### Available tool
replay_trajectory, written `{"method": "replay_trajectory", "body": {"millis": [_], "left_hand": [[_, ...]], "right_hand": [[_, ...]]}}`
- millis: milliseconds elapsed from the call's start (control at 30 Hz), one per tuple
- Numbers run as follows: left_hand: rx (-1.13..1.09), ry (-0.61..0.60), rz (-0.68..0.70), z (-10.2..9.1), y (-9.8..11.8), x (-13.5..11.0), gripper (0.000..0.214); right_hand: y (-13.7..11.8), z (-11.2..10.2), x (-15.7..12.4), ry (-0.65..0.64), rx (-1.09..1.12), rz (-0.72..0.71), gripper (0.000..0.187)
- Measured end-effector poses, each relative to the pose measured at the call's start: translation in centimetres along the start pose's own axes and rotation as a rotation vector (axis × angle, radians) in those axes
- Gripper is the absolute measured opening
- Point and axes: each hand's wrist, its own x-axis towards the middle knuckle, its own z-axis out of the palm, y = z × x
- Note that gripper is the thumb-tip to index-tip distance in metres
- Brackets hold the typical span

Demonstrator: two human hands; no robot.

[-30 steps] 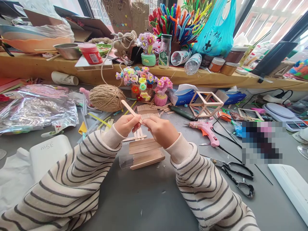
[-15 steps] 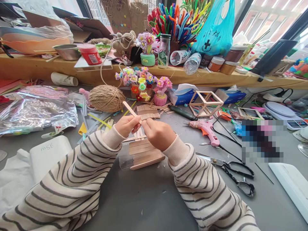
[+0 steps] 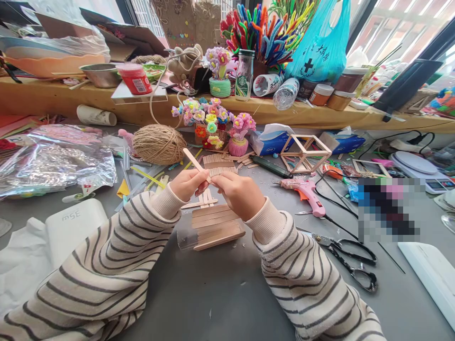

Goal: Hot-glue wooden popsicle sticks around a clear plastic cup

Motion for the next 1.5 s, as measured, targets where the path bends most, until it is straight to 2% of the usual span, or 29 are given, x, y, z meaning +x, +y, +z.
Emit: {"method": "replay_trajectory", "body": {"millis": [167,367,600,700,900,1000,1100,1233,1500], "left_hand": [[-0.117,-0.062,-0.052,0.1,0.3,0.0,0.044],[-0.302,-0.117,-0.127,0.4,0.9,-0.1,0.052],[-0.229,-0.011,-0.164,0.6,1.4,-0.2,0.052],[-0.188,0.003,-0.188,0.5,1.6,-0.3,0.052],[-0.18,-0.01,-0.175,0.4,1.2,-0.3,0.049],[-0.164,-0.016,-0.174,0.4,0.9,-0.1,0.048],[-0.124,-0.031,-0.148,0.4,0.7,-0.1,0.048],[-0.095,-0.04,-0.145,0.3,0.6,-0.2,0.047],[-0.105,-0.121,-0.158,0.2,0.3,-0.2,0.049]], "right_hand": [[-0.2,-0.3,0.1,0.026,-0.088,-0.053,0.02],[-0.8,-0.3,0.2,0.066,-0.301,-0.131,0.023],[-0.9,0.6,0.1,0.134,-0.492,-0.16,0.023],[-0.7,0.8,0.1,0.131,-0.465,-0.14,0.024],[0.1,0.4,-0.1,-0.034,-0.177,-0.047,0.025],[0.3,0.2,-0.1,-0.049,-0.11,-0.048,0.024],[0.2,0.1,0.0,-0.044,-0.108,-0.043,0.021],[0.2,0.0,-0.1,-0.106,-0.138,-0.043,0.023],[-0.3,0.2,-0.2,-0.126,-0.28,-0.127,0.027]]}}
